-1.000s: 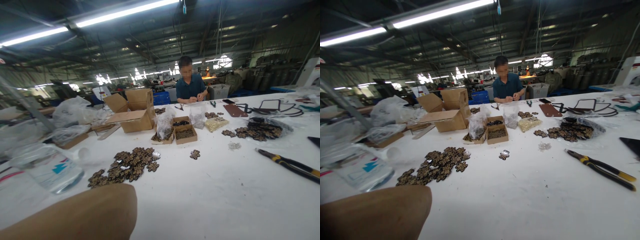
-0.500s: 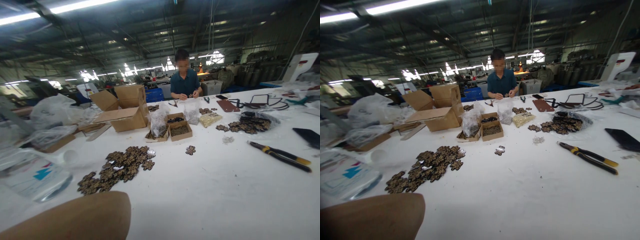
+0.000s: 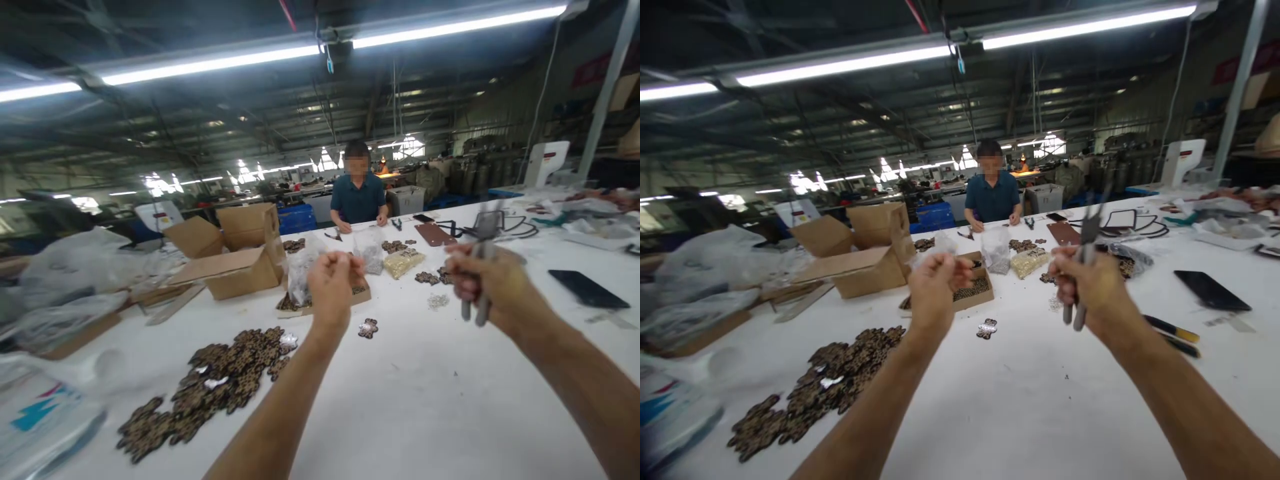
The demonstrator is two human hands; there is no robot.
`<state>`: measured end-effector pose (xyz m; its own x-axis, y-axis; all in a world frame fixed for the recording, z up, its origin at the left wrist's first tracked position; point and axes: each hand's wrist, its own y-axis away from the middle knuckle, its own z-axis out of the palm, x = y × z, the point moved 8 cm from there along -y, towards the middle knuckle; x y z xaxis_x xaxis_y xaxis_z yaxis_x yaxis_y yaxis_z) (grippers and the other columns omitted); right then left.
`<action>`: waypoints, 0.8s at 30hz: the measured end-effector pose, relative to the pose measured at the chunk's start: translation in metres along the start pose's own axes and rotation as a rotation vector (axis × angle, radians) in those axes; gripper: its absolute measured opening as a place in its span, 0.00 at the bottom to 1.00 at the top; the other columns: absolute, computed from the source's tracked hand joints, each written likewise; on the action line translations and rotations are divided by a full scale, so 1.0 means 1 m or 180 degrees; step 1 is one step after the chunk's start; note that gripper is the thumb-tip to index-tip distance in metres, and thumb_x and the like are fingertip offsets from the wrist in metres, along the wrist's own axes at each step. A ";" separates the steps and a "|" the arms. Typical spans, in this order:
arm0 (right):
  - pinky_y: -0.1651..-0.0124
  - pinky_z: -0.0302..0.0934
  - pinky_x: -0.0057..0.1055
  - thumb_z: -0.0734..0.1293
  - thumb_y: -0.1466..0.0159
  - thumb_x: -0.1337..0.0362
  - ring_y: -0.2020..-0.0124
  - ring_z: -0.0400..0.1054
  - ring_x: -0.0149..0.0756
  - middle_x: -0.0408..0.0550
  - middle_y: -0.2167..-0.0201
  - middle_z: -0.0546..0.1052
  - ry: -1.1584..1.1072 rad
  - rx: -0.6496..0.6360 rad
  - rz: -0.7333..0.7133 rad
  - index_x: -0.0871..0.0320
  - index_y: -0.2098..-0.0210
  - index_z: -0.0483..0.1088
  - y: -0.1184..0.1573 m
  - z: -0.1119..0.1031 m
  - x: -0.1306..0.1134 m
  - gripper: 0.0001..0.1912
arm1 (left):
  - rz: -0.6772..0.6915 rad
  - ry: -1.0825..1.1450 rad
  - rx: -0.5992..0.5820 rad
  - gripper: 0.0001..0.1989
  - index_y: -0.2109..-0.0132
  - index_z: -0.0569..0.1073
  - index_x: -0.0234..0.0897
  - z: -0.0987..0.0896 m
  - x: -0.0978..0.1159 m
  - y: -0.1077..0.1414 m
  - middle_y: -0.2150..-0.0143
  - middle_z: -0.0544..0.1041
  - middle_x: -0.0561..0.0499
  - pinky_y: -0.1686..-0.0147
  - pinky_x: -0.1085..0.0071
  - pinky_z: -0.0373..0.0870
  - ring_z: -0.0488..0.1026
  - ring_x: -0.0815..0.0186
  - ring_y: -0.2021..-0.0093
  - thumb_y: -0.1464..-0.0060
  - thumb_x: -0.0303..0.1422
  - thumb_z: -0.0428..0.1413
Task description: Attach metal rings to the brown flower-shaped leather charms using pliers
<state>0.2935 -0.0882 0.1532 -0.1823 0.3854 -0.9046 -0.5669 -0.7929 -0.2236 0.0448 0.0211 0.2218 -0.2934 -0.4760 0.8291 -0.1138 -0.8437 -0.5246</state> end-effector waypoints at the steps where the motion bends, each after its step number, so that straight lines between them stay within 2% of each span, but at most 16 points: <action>1: 0.84 0.55 0.23 0.70 0.37 0.64 0.83 0.60 0.25 0.44 0.72 0.74 0.0008 -0.0194 0.0397 0.61 0.59 0.70 0.000 0.012 0.023 0.09 | -0.0451 -0.0152 -0.0007 0.13 0.65 0.70 0.33 -0.002 -0.039 0.003 0.73 0.76 0.50 0.79 0.75 0.70 0.71 0.71 0.77 0.45 0.40 0.60; 2: 0.86 0.51 0.22 0.71 0.39 0.67 0.85 0.57 0.24 0.44 0.75 0.73 0.0030 -0.0392 0.0839 0.60 0.62 0.69 0.002 0.025 0.050 0.07 | -0.0846 -0.0299 -0.0026 0.13 0.67 0.70 0.33 -0.005 -0.075 0.008 0.76 0.74 0.52 0.81 0.76 0.68 0.69 0.72 0.80 0.48 0.40 0.61; 3: 0.86 0.51 0.23 0.71 0.41 0.68 0.85 0.58 0.25 0.44 0.76 0.73 0.0055 -0.0599 0.1391 0.59 0.65 0.68 0.007 0.039 0.082 0.07 | -0.0994 -0.0379 -0.0013 0.13 0.70 0.69 0.33 -0.010 -0.103 0.012 0.79 0.71 0.53 0.83 0.76 0.65 0.66 0.72 0.82 0.50 0.39 0.61; 5: 0.85 0.55 0.25 0.69 0.43 0.70 0.85 0.61 0.28 0.44 0.77 0.73 0.0129 -0.0783 0.1741 0.59 0.68 0.67 0.011 0.059 0.126 0.07 | -0.1171 -0.0451 -0.0061 0.13 0.72 0.69 0.34 -0.019 -0.145 0.022 0.83 0.68 0.55 0.86 0.75 0.63 0.64 0.72 0.85 0.53 0.38 0.62; 7: 0.82 0.60 0.28 0.69 0.43 0.68 0.83 0.63 0.29 0.44 0.77 0.73 0.0138 -0.0972 0.1906 0.60 0.67 0.68 0.013 0.075 0.158 0.06 | -0.1272 -0.0460 -0.0092 0.13 0.71 0.69 0.34 -0.025 -0.173 0.032 0.81 0.69 0.54 0.86 0.76 0.62 0.64 0.72 0.84 0.53 0.38 0.62; 9: 0.79 0.62 0.29 0.69 0.42 0.65 0.81 0.66 0.31 0.45 0.76 0.75 0.0117 -0.1150 0.1991 0.60 0.64 0.69 0.014 0.084 0.177 0.07 | -0.1344 -0.0467 -0.0107 0.11 0.70 0.69 0.34 -0.030 -0.190 0.040 0.79 0.70 0.54 0.85 0.76 0.62 0.64 0.73 0.84 0.52 0.38 0.61; 11: 0.79 0.60 0.27 0.70 0.41 0.60 0.77 0.69 0.33 0.47 0.74 0.76 0.0196 -0.1324 0.1916 0.60 0.61 0.71 0.013 0.086 0.185 0.11 | -0.1378 -0.0482 -0.0151 0.11 0.68 0.69 0.34 -0.033 -0.201 0.045 0.79 0.71 0.54 0.85 0.77 0.61 0.64 0.73 0.84 0.51 0.38 0.60; 14: 0.82 0.49 0.22 0.69 0.39 0.55 0.75 0.70 0.33 0.50 0.71 0.78 0.0408 -0.1601 0.1793 0.61 0.57 0.71 0.018 0.083 0.188 0.16 | -0.1270 -0.0546 -0.0259 0.11 0.66 0.69 0.35 -0.036 -0.209 0.046 0.78 0.70 0.55 0.84 0.78 0.62 0.64 0.74 0.83 0.47 0.39 0.58; 17: 0.84 0.45 0.22 0.69 0.38 0.53 0.77 0.69 0.32 0.51 0.68 0.79 0.0371 -0.1793 0.2018 0.61 0.52 0.69 0.033 0.077 0.191 0.21 | -0.1109 -0.0648 -0.0249 0.12 0.65 0.68 0.35 -0.040 -0.208 0.043 0.78 0.69 0.56 0.83 0.78 0.64 0.64 0.74 0.83 0.43 0.41 0.56; 19: 0.84 0.48 0.22 0.70 0.38 0.54 0.76 0.70 0.33 0.51 0.67 0.79 0.0215 -0.1887 0.2091 0.61 0.50 0.68 0.043 0.076 0.189 0.22 | -0.1082 -0.0679 -0.0164 0.12 0.64 0.68 0.35 -0.044 -0.207 0.041 0.78 0.68 0.57 0.83 0.78 0.65 0.64 0.74 0.83 0.42 0.41 0.55; 21: 0.82 0.57 0.24 0.70 0.38 0.56 0.71 0.72 0.36 0.52 0.66 0.79 -0.0039 -0.1963 0.2098 0.61 0.49 0.67 0.050 0.079 0.184 0.22 | -0.1081 -0.0682 -0.0095 0.12 0.64 0.68 0.35 -0.047 -0.206 0.039 0.78 0.68 0.56 0.83 0.78 0.65 0.65 0.74 0.82 0.42 0.41 0.55; 24: 0.64 0.72 0.35 0.71 0.39 0.63 0.58 0.75 0.44 0.55 0.57 0.79 -0.0484 -0.2032 0.2263 0.59 0.47 0.67 0.060 0.086 0.178 0.22 | -0.1060 -0.0693 -0.0058 0.12 0.64 0.68 0.35 -0.051 -0.205 0.037 0.77 0.69 0.55 0.82 0.77 0.65 0.66 0.73 0.81 0.42 0.40 0.56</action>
<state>0.1579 -0.0264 0.0102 -0.4416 -0.2622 -0.8581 0.2512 -0.9542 0.1623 0.0524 0.0997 0.0228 -0.0296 -0.2202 0.9750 -0.1862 -0.9571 -0.2218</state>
